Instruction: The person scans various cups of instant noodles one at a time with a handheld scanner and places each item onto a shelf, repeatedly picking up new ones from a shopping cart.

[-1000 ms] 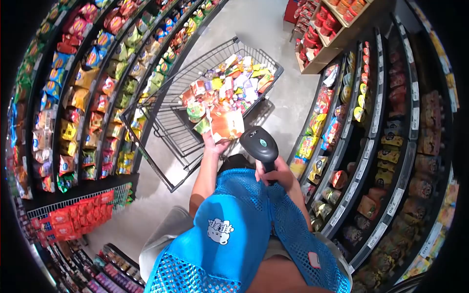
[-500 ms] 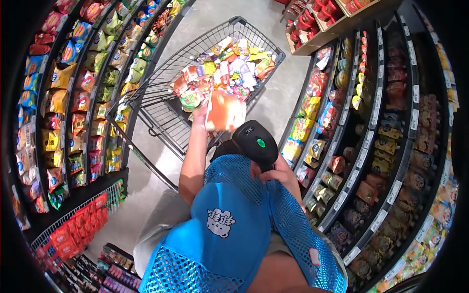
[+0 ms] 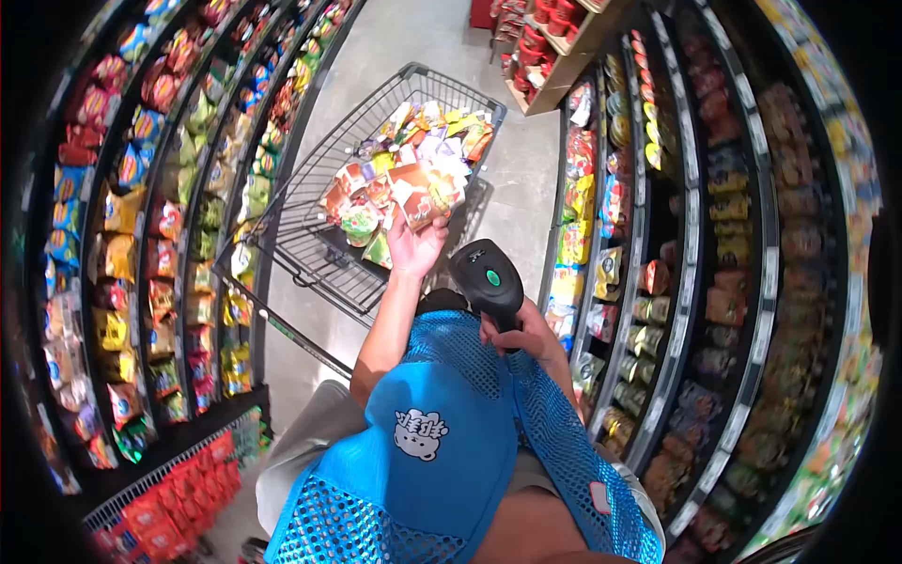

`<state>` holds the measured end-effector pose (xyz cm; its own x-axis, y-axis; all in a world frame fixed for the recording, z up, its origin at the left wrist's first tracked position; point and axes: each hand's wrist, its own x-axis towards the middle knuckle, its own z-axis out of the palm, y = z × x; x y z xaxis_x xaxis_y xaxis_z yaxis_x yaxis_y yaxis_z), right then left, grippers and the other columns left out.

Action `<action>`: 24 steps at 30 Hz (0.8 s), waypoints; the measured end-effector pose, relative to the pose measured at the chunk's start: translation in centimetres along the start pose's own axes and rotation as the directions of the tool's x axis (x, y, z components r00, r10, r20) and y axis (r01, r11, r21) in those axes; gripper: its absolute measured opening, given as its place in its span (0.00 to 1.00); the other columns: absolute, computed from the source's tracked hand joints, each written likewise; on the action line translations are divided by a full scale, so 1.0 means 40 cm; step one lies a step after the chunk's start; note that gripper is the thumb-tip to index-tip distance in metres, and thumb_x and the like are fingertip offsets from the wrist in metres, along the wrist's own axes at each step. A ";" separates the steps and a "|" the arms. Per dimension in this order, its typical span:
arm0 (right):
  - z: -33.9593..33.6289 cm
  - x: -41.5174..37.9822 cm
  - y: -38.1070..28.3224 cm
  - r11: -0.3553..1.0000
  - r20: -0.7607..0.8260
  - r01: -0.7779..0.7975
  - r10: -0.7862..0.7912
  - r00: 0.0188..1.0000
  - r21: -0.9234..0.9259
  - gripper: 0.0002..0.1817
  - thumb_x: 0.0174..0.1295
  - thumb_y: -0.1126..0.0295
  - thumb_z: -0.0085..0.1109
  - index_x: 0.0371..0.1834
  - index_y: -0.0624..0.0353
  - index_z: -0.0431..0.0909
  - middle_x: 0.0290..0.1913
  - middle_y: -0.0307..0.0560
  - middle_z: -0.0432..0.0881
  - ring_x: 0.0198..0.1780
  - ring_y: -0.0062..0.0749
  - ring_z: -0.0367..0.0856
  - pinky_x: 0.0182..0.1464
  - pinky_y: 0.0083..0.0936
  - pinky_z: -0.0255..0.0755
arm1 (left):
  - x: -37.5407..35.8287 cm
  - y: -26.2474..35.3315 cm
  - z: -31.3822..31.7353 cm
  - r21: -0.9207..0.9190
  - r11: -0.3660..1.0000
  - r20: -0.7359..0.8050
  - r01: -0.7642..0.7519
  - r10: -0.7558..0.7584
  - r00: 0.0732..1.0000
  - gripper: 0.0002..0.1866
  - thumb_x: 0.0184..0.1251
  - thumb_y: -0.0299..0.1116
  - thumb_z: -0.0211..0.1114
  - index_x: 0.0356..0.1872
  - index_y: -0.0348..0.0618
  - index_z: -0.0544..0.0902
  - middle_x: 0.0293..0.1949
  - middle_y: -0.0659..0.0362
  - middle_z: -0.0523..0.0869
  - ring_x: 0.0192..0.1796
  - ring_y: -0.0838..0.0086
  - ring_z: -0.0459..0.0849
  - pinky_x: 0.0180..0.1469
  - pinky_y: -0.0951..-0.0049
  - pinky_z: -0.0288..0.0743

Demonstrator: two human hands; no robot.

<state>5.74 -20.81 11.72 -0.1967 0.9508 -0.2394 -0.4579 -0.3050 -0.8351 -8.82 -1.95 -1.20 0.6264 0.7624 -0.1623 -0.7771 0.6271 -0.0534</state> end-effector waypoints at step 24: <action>0.167 -0.583 0.336 0.841 -0.602 0.526 -0.356 0.714 0.127 0.37 0.53 0.78 0.58 0.68 0.63 0.57 0.30 0.43 0.74 0.20 0.21 0.74 0.24 0.17 0.69 | -0.380 -0.536 0.026 0.371 0.428 -0.261 0.824 -0.803 0.535 0.60 0.46 0.57 0.72 0.74 0.39 0.47 0.72 0.35 0.52 0.74 0.43 0.54 0.74 0.45 0.53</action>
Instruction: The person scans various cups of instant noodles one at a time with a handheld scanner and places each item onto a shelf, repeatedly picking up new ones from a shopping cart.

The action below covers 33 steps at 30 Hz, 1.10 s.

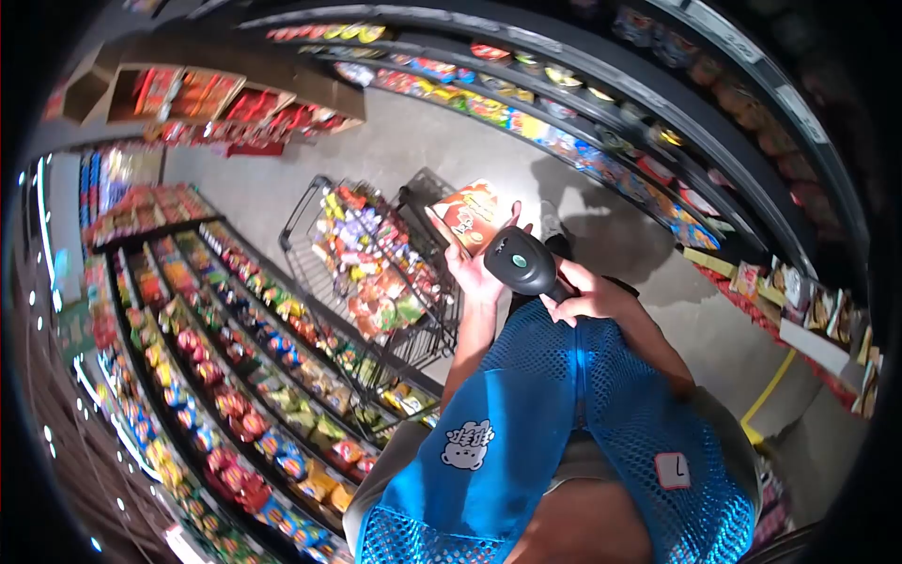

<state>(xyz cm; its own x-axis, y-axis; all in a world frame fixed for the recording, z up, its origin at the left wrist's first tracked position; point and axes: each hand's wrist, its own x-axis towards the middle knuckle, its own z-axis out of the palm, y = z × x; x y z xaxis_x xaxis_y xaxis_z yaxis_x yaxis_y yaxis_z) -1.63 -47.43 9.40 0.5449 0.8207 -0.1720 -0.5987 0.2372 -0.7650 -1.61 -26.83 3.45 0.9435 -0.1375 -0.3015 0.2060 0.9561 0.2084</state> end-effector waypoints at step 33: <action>-0.125 -0.561 0.054 0.972 0.289 -0.029 -0.040 0.957 0.232 0.22 0.41 0.76 0.59 0.45 0.67 0.72 0.22 0.44 0.74 0.20 0.26 0.74 0.35 0.32 0.75 | -0.236 -0.608 0.106 -0.217 0.871 -0.187 -0.441 0.407 0.894 0.44 0.54 0.59 0.66 0.62 0.32 0.65 0.57 0.46 0.74 0.57 0.57 0.74 0.58 0.60 0.72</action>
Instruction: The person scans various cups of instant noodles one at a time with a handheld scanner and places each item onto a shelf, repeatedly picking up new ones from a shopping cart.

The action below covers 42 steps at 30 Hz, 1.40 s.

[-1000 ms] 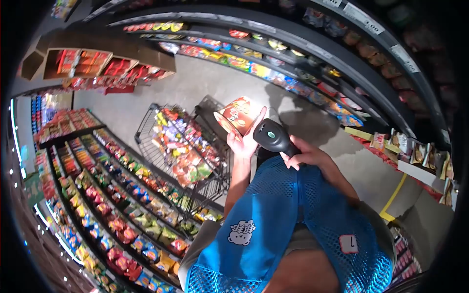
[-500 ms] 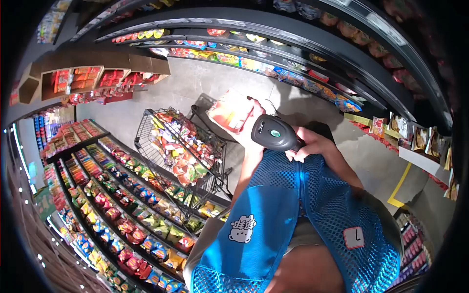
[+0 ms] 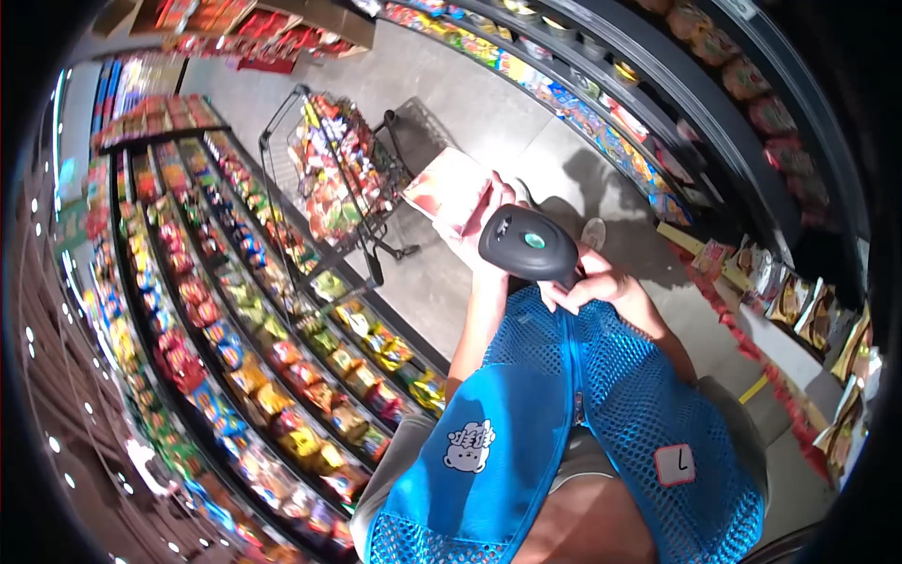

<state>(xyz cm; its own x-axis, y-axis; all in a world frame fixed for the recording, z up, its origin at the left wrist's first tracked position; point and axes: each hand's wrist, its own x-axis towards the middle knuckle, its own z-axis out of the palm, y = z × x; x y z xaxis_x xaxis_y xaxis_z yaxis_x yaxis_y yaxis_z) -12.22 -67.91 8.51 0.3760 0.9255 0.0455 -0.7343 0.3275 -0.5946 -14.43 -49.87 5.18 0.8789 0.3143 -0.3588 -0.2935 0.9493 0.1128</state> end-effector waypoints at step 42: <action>-0.250 0.975 -0.070 0.673 -0.232 -0.564 0.523 0.820 -0.478 0.39 0.53 0.77 0.59 0.70 0.62 0.54 0.42 0.43 0.76 0.28 0.18 0.74 0.26 0.17 0.70 | 0.648 1.202 -0.430 0.418 0.908 -0.571 -0.008 0.270 0.775 0.34 0.57 0.60 0.68 0.39 0.35 0.67 0.37 0.46 0.79 0.35 0.58 0.82 0.31 0.60 0.82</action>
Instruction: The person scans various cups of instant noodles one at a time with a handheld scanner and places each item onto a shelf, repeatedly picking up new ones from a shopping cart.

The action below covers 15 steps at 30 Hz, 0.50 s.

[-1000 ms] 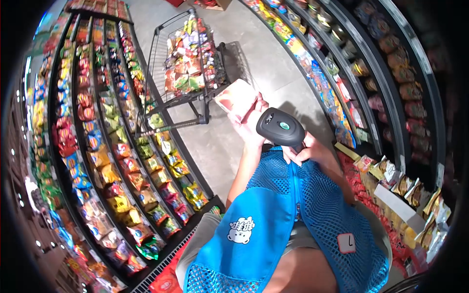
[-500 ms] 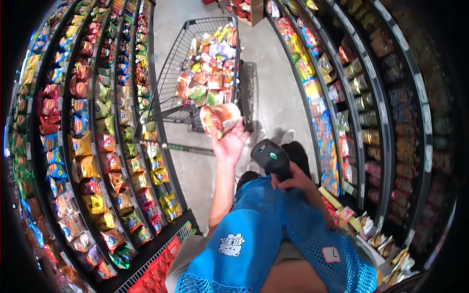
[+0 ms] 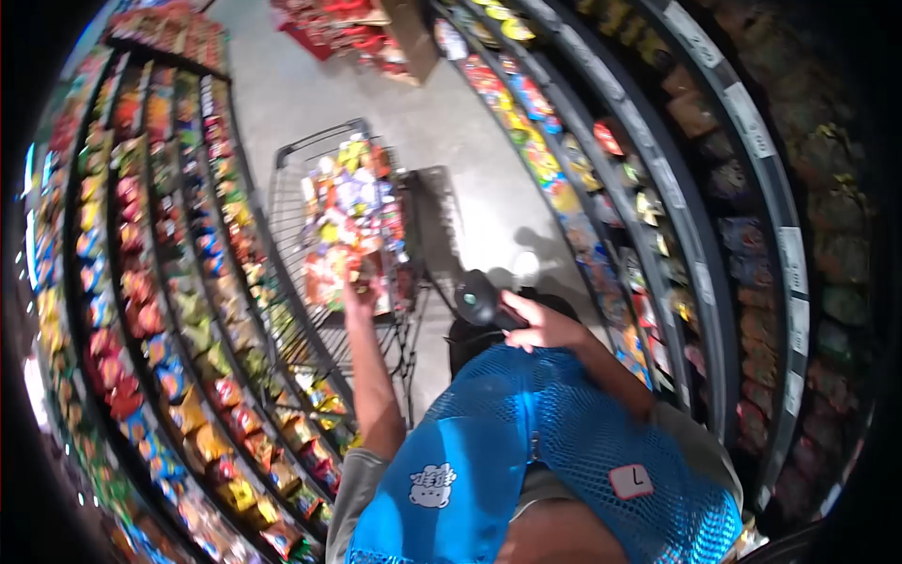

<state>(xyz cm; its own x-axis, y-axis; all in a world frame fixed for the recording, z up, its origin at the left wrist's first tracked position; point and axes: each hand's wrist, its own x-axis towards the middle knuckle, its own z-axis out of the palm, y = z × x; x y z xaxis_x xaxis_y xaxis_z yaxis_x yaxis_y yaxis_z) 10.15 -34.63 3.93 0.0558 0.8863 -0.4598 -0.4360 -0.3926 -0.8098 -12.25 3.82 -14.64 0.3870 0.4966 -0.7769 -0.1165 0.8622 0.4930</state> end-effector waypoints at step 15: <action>-0.101 0.170 -0.192 0.957 -0.273 -0.228 0.174 0.946 -0.182 0.39 0.53 0.71 0.66 0.68 0.63 0.56 0.49 0.52 0.74 0.34 0.25 0.78 0.32 0.25 0.75 | 0.164 0.038 0.299 0.612 0.470 -0.149 -0.636 0.858 0.491 0.13 0.66 0.22 0.56 0.51 0.36 0.75 0.43 0.55 0.80 0.40 0.72 0.80 0.49 0.70 0.77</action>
<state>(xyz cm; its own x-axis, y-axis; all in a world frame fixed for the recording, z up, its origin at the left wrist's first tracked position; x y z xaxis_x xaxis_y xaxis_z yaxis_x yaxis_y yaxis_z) 17.53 -26.58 5.56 0.2223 0.7031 -0.6754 -0.2667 -0.6225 -0.7358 1.07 7.18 -14.30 -0.0462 0.9988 -0.0167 0.2586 0.0281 0.9656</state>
